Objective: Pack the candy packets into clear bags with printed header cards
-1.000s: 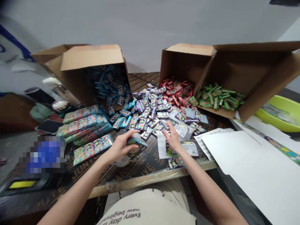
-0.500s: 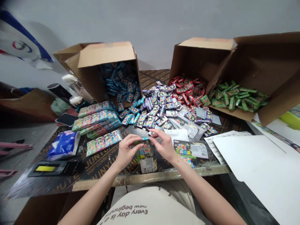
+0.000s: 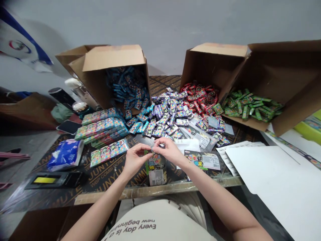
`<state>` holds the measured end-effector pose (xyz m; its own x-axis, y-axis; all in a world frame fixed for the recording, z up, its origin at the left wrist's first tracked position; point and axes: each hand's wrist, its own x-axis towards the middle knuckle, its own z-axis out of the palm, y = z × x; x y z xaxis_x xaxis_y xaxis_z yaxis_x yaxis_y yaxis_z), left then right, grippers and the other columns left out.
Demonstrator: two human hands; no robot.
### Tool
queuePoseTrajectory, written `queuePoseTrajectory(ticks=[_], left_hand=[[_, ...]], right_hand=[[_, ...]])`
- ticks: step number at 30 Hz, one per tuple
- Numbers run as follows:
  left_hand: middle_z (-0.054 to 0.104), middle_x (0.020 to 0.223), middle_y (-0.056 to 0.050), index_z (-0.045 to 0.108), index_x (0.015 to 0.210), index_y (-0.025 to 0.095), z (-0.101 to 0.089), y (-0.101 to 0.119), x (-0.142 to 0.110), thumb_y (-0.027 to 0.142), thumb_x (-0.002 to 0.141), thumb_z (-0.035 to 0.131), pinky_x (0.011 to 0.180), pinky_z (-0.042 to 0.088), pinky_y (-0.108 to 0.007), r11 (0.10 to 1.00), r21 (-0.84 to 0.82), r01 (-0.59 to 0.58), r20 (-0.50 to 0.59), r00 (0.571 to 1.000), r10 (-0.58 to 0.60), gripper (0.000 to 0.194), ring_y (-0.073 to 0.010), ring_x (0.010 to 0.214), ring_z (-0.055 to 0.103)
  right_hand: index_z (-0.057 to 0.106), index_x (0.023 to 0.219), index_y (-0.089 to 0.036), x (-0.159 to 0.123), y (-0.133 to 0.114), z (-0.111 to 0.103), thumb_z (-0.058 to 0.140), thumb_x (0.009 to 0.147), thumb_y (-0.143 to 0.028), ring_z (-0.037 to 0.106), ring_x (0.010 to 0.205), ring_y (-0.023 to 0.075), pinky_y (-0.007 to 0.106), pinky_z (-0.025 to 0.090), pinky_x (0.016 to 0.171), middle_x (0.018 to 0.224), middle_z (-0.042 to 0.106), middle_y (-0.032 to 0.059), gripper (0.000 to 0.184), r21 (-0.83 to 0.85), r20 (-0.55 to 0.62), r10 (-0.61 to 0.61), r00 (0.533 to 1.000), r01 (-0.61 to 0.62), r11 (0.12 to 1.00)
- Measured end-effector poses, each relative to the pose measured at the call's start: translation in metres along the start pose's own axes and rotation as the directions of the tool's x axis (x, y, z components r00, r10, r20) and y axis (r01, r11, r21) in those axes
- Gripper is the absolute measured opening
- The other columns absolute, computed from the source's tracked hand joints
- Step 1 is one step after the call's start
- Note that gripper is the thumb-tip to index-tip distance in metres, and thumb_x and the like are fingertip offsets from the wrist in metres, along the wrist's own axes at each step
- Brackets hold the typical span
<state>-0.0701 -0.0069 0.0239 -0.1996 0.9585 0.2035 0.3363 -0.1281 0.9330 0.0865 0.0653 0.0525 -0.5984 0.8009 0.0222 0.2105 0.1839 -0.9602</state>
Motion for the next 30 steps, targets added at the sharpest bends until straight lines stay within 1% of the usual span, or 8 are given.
queuePoseTrajectory(ticks=[13,18,20,22,24,26,28,30], left_hand=[[0.058,0.068,-0.001,0.055,0.064,0.017,0.011,0.006,0.001,0.029,0.068,0.067,0.059,0.041,-0.025,0.985,0.148,-0.093,-0.099,0.989,0.108,0.017,-0.0133,0.065,0.054],[0.056,0.071,0.000,0.055,0.073,0.018,0.014,0.001,-0.001,0.031,0.067,0.067,0.063,0.043,-0.025,1.000,-0.005,0.017,-0.122,0.992,-0.017,0.019,-0.0133,0.068,0.054],[0.058,0.075,0.001,0.054,0.089,0.019,0.017,-0.009,-0.005,0.032,0.063,0.070,0.065,0.045,-0.027,0.967,-0.208,0.147,-0.034,0.987,-0.157,0.034,-0.0144,0.070,0.056],[0.062,0.078,-0.001,0.051,0.103,0.020,0.021,-0.027,-0.011,0.036,0.061,0.069,0.067,0.047,-0.031,0.854,-0.403,0.328,0.225,0.940,-0.255,0.049,-0.0179,0.072,0.059],[0.065,0.080,-0.006,0.053,0.107,0.018,0.023,-0.045,-0.017,0.044,0.060,0.064,0.069,0.047,-0.037,0.726,-0.459,0.513,0.528,0.814,-0.242,0.055,-0.0234,0.075,0.062],[0.066,0.082,-0.010,0.056,0.106,0.015,0.022,-0.056,-0.020,0.053,0.056,0.061,0.072,0.046,-0.042,0.680,-0.432,0.592,0.682,0.708,-0.183,0.063,-0.0288,0.079,0.063],[0.066,0.087,-0.012,0.056,0.110,0.014,0.014,-0.054,-0.021,0.058,0.057,0.057,0.075,0.045,-0.044,0.736,-0.397,0.548,0.704,0.697,-0.140,0.069,-0.0312,0.085,0.062],[0.064,0.097,-0.012,0.051,0.118,0.016,-0.001,-0.039,-0.017,0.056,0.062,0.055,0.080,0.044,-0.043,0.870,-0.312,0.382,0.644,0.758,-0.101,0.069,-0.0304,0.092,0.059]], right_hand=[[0.056,0.062,-0.017,0.008,0.004,0.001,0.063,0.070,-0.033,0.050,0.054,0.0106,0.022,0.036,0.051,0.060,0.058,-0.0017,0.019,0.088,0.113,0.102,0.988,-0.113,0.990],[0.052,0.078,-0.021,0.005,0.008,0.011,0.068,0.060,-0.024,0.052,0.054,0.0113,0.023,0.039,0.053,0.060,0.057,-0.0055,0.024,0.378,-0.008,0.191,0.982,-0.174,0.909],[0.049,0.083,-0.023,0.002,0.012,0.017,0.068,0.058,-0.022,0.049,0.048,0.0104,0.022,0.037,0.049,0.057,0.055,-0.0078,0.032,0.532,-0.019,0.296,0.955,-0.241,0.811],[0.049,0.083,-0.023,0.000,0.015,0.023,0.068,0.057,-0.022,0.047,0.047,0.0099,0.021,0.037,0.048,0.054,0.053,-0.0084,0.033,0.620,-0.029,0.352,0.935,-0.260,0.741],[0.049,0.086,-0.023,-0.001,0.017,0.027,0.068,0.059,-0.026,0.051,0.052,0.0111,0.022,0.039,0.051,0.057,0.055,-0.0068,0.033,0.670,-0.036,0.357,0.933,-0.243,0.701],[0.049,0.092,-0.023,0.001,0.019,0.026,0.065,0.067,-0.037,0.056,0.061,0.0134,0.024,0.042,0.056,0.069,0.060,-0.0026,0.034,0.689,-0.034,0.341,0.939,-0.225,0.689],[0.049,0.096,-0.023,0.005,0.026,0.014,0.055,0.075,-0.048,0.058,0.074,0.0158,0.027,0.044,0.063,0.083,0.062,0.0019,0.034,0.623,-0.093,0.303,0.949,-0.182,0.761],[0.052,0.098,-0.022,0.011,0.042,-0.012,0.052,0.076,-0.051,0.057,0.088,0.0191,0.032,0.044,0.072,0.095,0.061,0.0053,0.036,0.367,-0.244,0.209,0.947,-0.110,0.924]])
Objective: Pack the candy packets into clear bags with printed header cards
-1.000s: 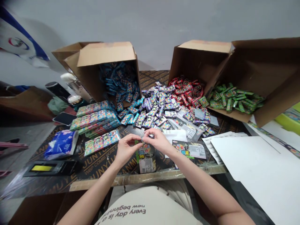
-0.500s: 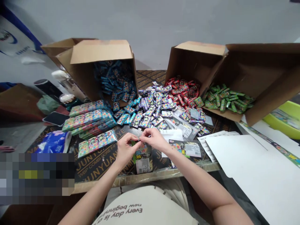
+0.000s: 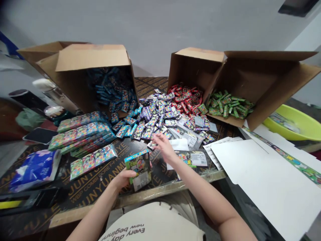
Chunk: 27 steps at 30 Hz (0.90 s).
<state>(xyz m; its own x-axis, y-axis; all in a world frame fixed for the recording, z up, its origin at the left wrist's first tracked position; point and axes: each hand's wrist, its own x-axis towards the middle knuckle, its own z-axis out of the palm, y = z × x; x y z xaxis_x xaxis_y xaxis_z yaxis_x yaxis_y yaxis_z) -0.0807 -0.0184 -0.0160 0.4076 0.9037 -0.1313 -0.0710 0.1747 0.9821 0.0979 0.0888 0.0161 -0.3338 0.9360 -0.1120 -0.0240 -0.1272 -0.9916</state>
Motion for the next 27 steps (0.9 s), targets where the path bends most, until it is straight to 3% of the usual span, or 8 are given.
queuePoseTrajectory(ticks=[2,4,5,8,10,14,21,27], left_hand=[[0.059,0.108,-0.009,0.045,0.126,0.021,-0.010,0.025,-0.012,0.049,0.066,0.059,0.087,0.041,-0.040,0.931,0.359,-0.061,-0.088,0.991,0.099,0.068,-0.0280,0.100,0.054],[0.052,0.116,-0.008,0.039,0.131,0.025,-0.027,0.044,-0.025,0.044,0.067,0.061,0.092,0.037,-0.039,0.703,0.711,0.012,-0.198,0.963,0.184,0.071,-0.0269,0.104,0.049],[0.051,0.115,-0.009,0.039,0.131,0.024,-0.038,0.049,-0.032,0.044,0.066,0.061,0.092,0.036,-0.039,0.558,0.822,0.112,-0.278,0.934,0.223,0.072,-0.0276,0.103,0.048],[0.050,0.108,-0.013,0.044,0.127,0.021,-0.073,0.044,-0.049,0.046,0.064,0.062,0.090,0.033,-0.045,0.164,0.874,0.457,-0.485,0.823,0.297,0.070,-0.0318,0.100,0.046],[0.050,0.105,-0.014,0.045,0.126,0.020,-0.093,0.031,-0.056,0.047,0.064,0.061,0.090,0.030,-0.046,0.022,0.811,0.585,-0.563,0.770,0.300,0.069,-0.0324,0.099,0.044],[0.050,0.107,-0.014,0.043,0.127,0.018,-0.120,0.007,-0.060,0.055,0.063,0.061,0.092,0.028,-0.043,-0.036,0.748,0.663,-0.630,0.725,0.278,0.076,-0.0306,0.101,0.044],[0.046,0.122,-0.018,0.036,0.133,0.018,-0.130,0.001,-0.058,0.057,0.059,0.065,0.099,0.021,-0.049,-0.032,0.787,0.617,-0.586,0.762,0.274,0.088,-0.0327,0.116,0.039],[0.049,0.124,-0.013,0.049,0.121,0.022,-0.139,-0.002,-0.084,0.025,0.073,0.058,0.096,0.033,-0.042,-0.030,0.843,0.538,-0.518,0.825,0.227,0.050,-0.0285,0.115,0.045]], right_hand=[[0.056,0.098,-0.022,0.018,0.006,-0.040,0.062,0.070,-0.046,0.051,0.101,0.0241,0.037,0.040,0.082,0.105,0.058,0.0082,0.037,-0.456,-0.130,-0.222,0.966,0.141,0.879],[0.058,0.099,-0.020,0.034,0.013,-0.087,0.065,0.067,-0.041,0.044,0.109,0.0314,0.045,0.034,0.087,0.111,0.056,0.0122,0.039,-0.810,-0.247,-0.330,0.911,-0.008,0.586],[0.057,0.102,-0.020,0.041,0.016,-0.110,0.065,0.067,-0.039,0.043,0.108,0.0339,0.049,0.032,0.086,0.111,0.057,0.0132,0.041,-0.881,-0.295,-0.326,0.898,-0.123,0.456],[0.056,0.108,-0.018,0.057,0.030,-0.163,0.069,0.063,-0.036,0.044,0.105,0.0397,0.059,0.026,0.083,0.108,0.058,0.0166,0.050,-0.919,-0.310,-0.284,0.908,-0.210,0.333],[0.056,0.107,-0.021,0.067,0.041,-0.185,0.071,0.060,-0.038,0.048,0.100,0.0387,0.059,0.027,0.081,0.097,0.062,0.0128,0.052,-0.938,-0.297,-0.217,0.930,-0.242,0.249],[0.058,0.096,-0.021,0.087,0.053,-0.207,0.071,0.057,-0.041,0.056,0.081,0.0325,0.053,0.031,0.074,0.070,0.062,0.0059,0.046,-0.928,-0.279,-0.178,0.944,-0.218,0.301],[0.054,0.064,-0.020,0.090,0.042,-0.213,0.065,0.064,-0.040,0.053,0.066,0.0245,0.037,0.033,0.062,0.063,0.058,0.0082,0.023,-0.904,-0.297,-0.318,0.900,-0.158,0.398],[0.063,0.069,-0.016,0.072,0.031,-0.212,0.052,0.077,-0.038,0.052,0.064,0.0209,0.034,0.035,0.063,0.072,0.062,0.0120,0.026,-0.893,-0.314,-0.484,0.817,-0.081,0.443]])
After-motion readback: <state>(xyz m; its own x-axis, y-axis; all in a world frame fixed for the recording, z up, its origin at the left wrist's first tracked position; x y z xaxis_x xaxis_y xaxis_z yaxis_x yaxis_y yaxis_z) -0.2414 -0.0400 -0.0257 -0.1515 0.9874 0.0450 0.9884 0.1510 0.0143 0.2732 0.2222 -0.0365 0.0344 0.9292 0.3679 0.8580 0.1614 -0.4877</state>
